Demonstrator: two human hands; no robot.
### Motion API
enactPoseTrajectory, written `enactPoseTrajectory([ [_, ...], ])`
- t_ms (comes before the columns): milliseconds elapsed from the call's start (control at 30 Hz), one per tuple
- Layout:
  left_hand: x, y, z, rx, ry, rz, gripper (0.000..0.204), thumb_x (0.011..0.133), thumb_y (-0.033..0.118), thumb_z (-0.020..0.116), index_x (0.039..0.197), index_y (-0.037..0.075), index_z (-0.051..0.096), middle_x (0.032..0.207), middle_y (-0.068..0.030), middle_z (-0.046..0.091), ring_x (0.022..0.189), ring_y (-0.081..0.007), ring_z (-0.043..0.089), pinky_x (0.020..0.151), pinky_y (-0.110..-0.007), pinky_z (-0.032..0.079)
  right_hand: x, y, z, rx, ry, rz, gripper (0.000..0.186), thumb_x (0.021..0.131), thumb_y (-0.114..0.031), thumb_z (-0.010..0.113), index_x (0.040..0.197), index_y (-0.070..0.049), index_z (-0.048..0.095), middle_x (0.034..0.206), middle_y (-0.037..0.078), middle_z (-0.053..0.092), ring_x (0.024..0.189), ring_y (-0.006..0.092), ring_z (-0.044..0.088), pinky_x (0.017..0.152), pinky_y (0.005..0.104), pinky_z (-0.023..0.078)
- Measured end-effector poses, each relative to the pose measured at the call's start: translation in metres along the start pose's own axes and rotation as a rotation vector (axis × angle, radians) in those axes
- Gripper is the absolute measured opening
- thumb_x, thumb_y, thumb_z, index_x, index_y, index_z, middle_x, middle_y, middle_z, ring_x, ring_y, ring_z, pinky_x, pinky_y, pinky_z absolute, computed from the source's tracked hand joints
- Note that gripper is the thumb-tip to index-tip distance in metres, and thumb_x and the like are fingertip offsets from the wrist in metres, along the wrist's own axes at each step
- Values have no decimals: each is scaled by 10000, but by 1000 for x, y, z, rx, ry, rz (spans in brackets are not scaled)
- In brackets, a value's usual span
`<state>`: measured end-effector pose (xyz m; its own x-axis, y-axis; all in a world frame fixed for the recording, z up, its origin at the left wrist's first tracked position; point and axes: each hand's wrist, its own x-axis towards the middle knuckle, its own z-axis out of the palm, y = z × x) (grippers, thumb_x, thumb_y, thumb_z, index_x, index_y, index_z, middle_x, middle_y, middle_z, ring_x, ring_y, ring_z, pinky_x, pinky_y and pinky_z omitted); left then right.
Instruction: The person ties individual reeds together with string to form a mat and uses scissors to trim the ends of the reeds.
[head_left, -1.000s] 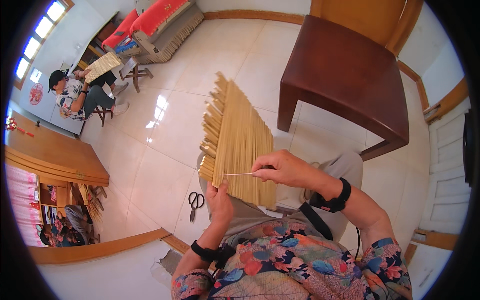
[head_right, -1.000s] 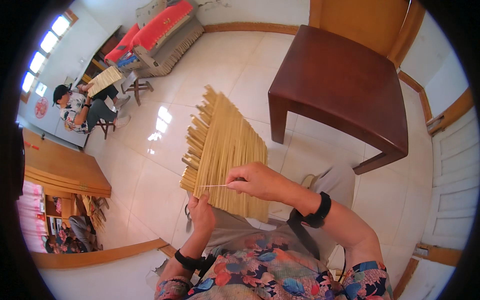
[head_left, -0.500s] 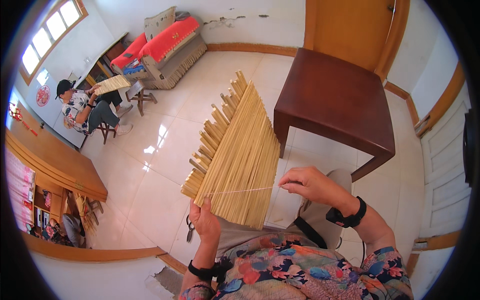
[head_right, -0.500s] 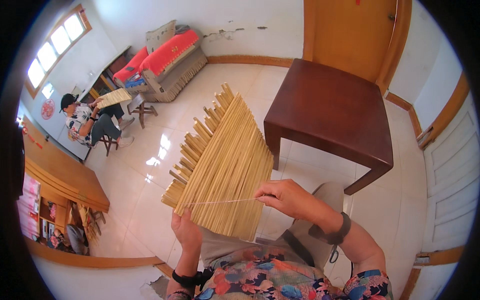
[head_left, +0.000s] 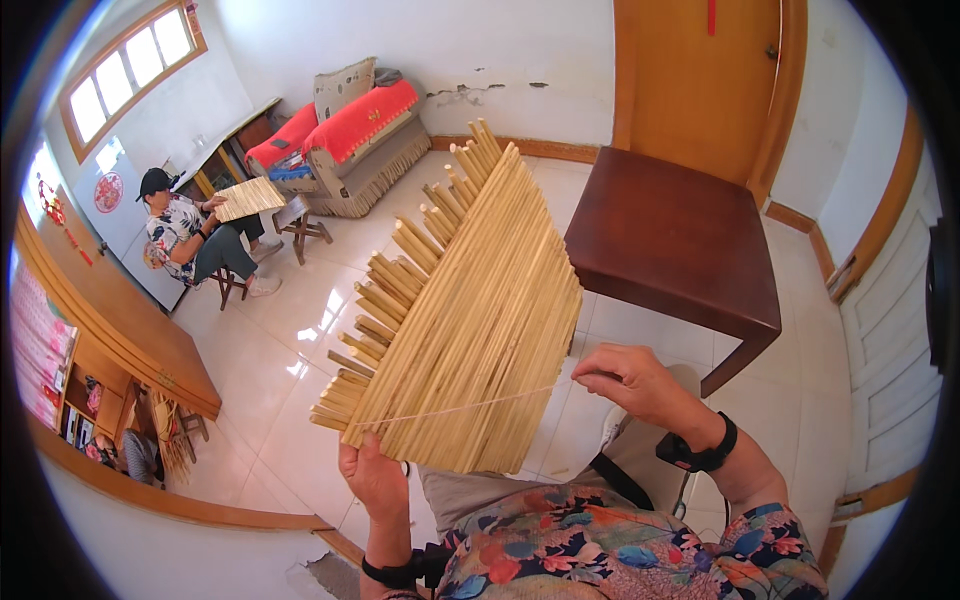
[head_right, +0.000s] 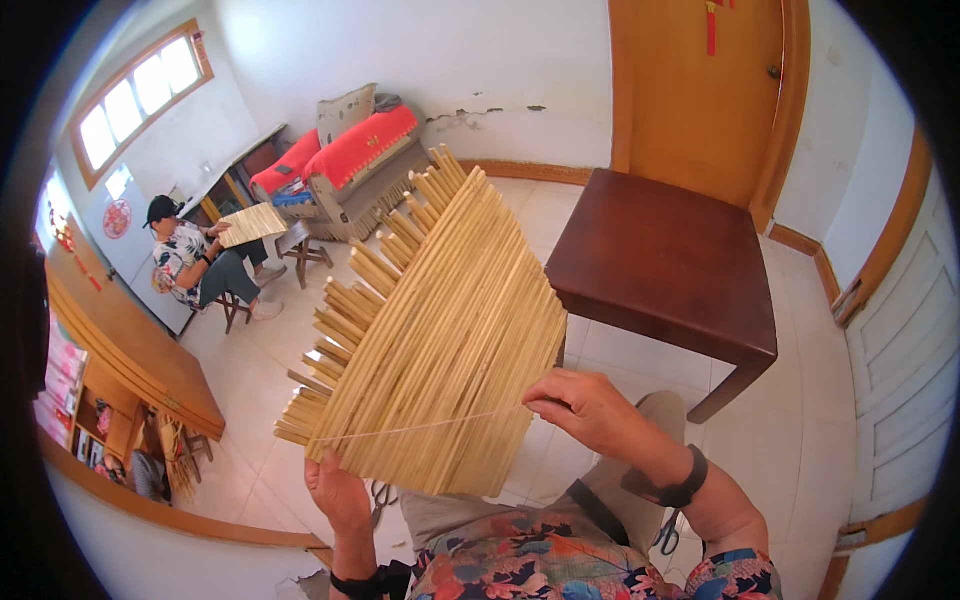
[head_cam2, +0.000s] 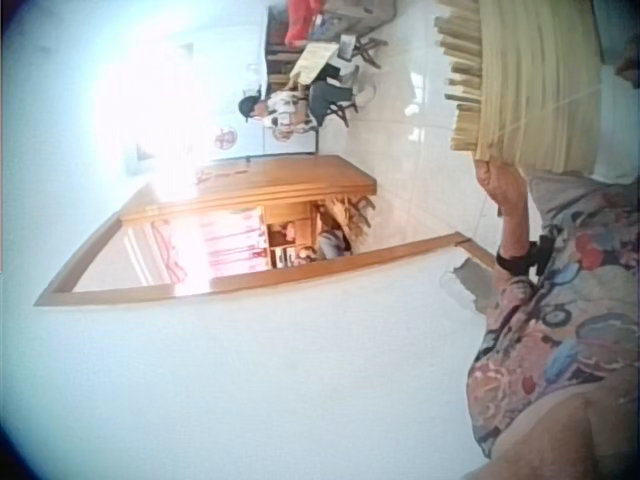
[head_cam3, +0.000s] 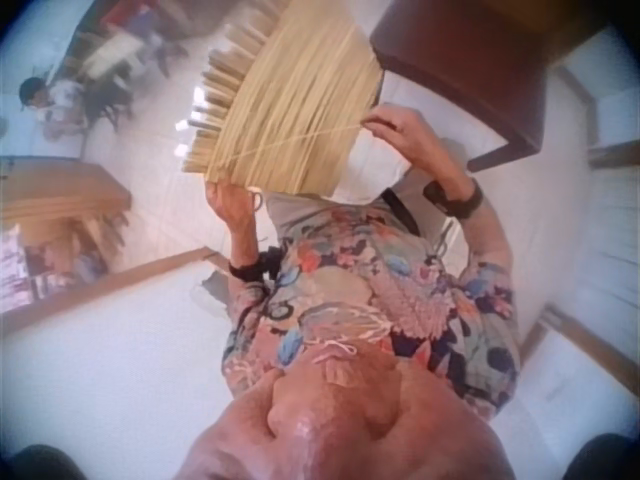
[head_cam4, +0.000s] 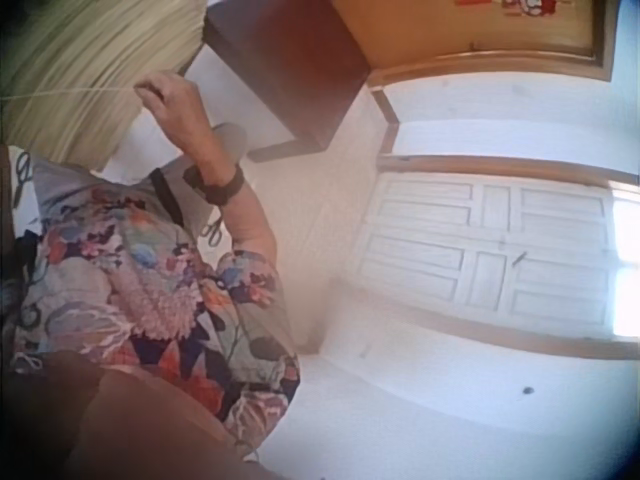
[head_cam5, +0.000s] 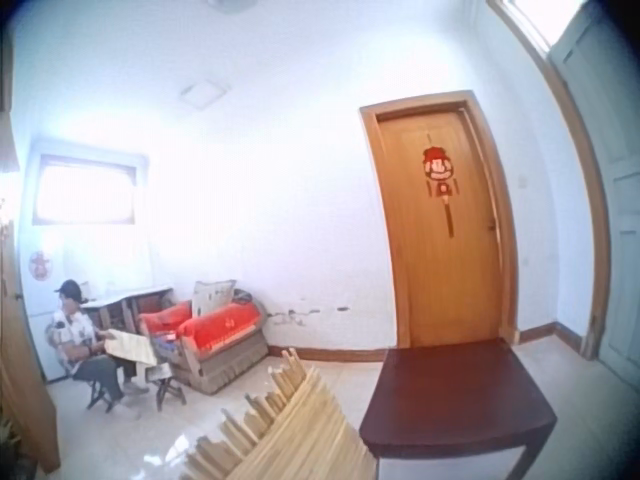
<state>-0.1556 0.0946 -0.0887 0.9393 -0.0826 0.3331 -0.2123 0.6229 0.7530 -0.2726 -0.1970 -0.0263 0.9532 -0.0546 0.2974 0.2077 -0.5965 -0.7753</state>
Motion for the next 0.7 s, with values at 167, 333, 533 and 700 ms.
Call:
enactPoseTrajectory([
  [167,5,16,9,-54,-12,72,324,879,51,484,1194,-25,465,1165,-137,543,1070,-238,531,938,-381,406,-7,-17,-9,4,83,-54,79,804,-54,604,874,-20,612,768,74,596,637,162,567,569,256,438],
  [333,2,23,26,-166,-51,92,328,890,70,483,1203,-24,454,1169,-149,540,1080,-248,527,945,-394,408,-8,-36,-22,46,312,-249,68,782,5,618,847,-13,613,703,36,556,576,77,516,513,202,395],
  [533,42,21,51,-303,-49,60,330,896,101,488,1201,-21,454,1180,-143,539,1079,-232,531,936,-383,420,11,-80,-34,403,461,-188,42,804,29,583,842,12,588,721,43,567,539,73,517,474,193,409],
  [700,58,-9,100,-413,-154,26,308,901,100,479,1183,-24,463,1167,-135,548,1062,-224,541,926,-360,430,12,-72,-57,680,633,-289,50,875,-48,506,894,-4,522,877,132,603,519,131,547,457,236,451],
])
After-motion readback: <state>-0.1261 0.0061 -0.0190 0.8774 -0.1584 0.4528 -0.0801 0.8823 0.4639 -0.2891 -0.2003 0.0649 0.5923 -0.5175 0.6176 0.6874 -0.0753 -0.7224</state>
